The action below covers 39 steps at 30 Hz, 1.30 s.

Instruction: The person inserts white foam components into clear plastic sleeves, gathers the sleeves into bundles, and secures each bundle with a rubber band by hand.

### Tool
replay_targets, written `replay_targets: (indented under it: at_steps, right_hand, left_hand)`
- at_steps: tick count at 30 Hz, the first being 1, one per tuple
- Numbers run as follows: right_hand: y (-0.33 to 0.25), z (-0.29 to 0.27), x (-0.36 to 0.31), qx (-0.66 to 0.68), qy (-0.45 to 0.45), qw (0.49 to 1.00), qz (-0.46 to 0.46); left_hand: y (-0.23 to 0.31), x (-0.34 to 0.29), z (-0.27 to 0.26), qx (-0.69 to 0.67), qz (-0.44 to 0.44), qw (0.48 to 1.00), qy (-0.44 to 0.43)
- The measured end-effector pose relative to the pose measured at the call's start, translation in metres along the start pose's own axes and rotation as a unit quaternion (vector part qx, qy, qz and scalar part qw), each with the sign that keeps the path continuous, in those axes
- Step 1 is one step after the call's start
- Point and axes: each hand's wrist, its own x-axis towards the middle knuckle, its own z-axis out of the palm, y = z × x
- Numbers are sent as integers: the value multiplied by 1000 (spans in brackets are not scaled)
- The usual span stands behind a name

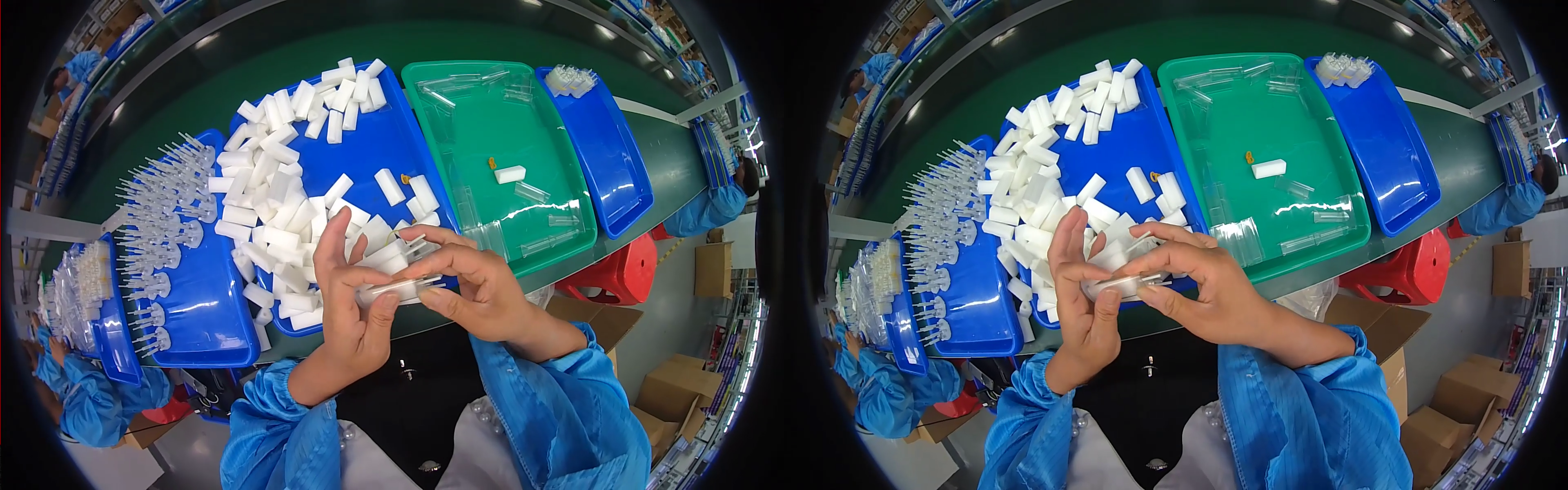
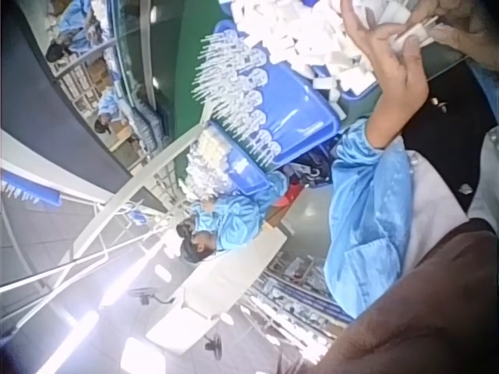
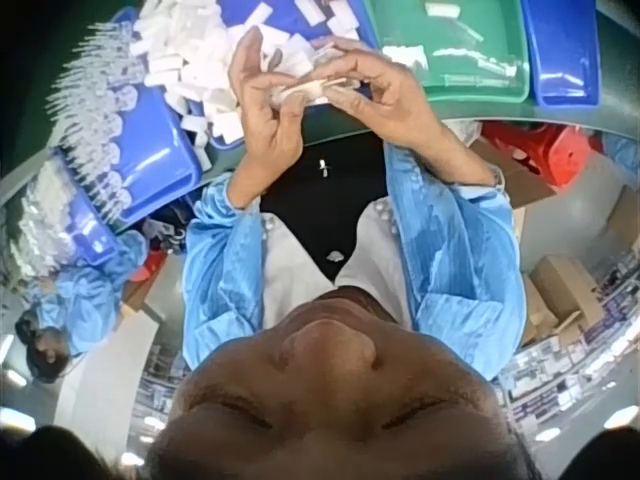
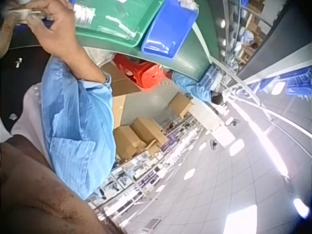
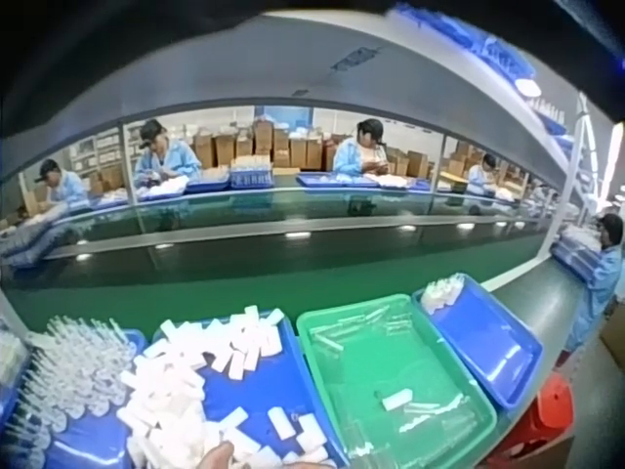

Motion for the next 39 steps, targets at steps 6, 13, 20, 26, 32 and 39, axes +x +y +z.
replay_targets:
  at_steps: [6,13,20,26,32,39]
  right_hand:
    - [0,-13,5,83,-46,995,4]
    - [-3,-28,8,-2,-69,997,39]
    - [-6,-35,7,-91,-72,992,44]
    - [-10,-33,5,-105,-58,990,68]
    - [-6,-30,5,-39,-38,996,70]
    - [-17,-32,5,-213,-26,973,-83]
  left_hand:
    - [-1,2,1,-31,-15,999,-30]
    - [0,2,1,7,-22,998,-60]
    - [3,1,5,61,18,996,-68]
    - [3,2,5,73,31,994,-73]
    - [2,1,5,63,27,995,-77]
    - [5,4,3,-86,-73,992,-65]
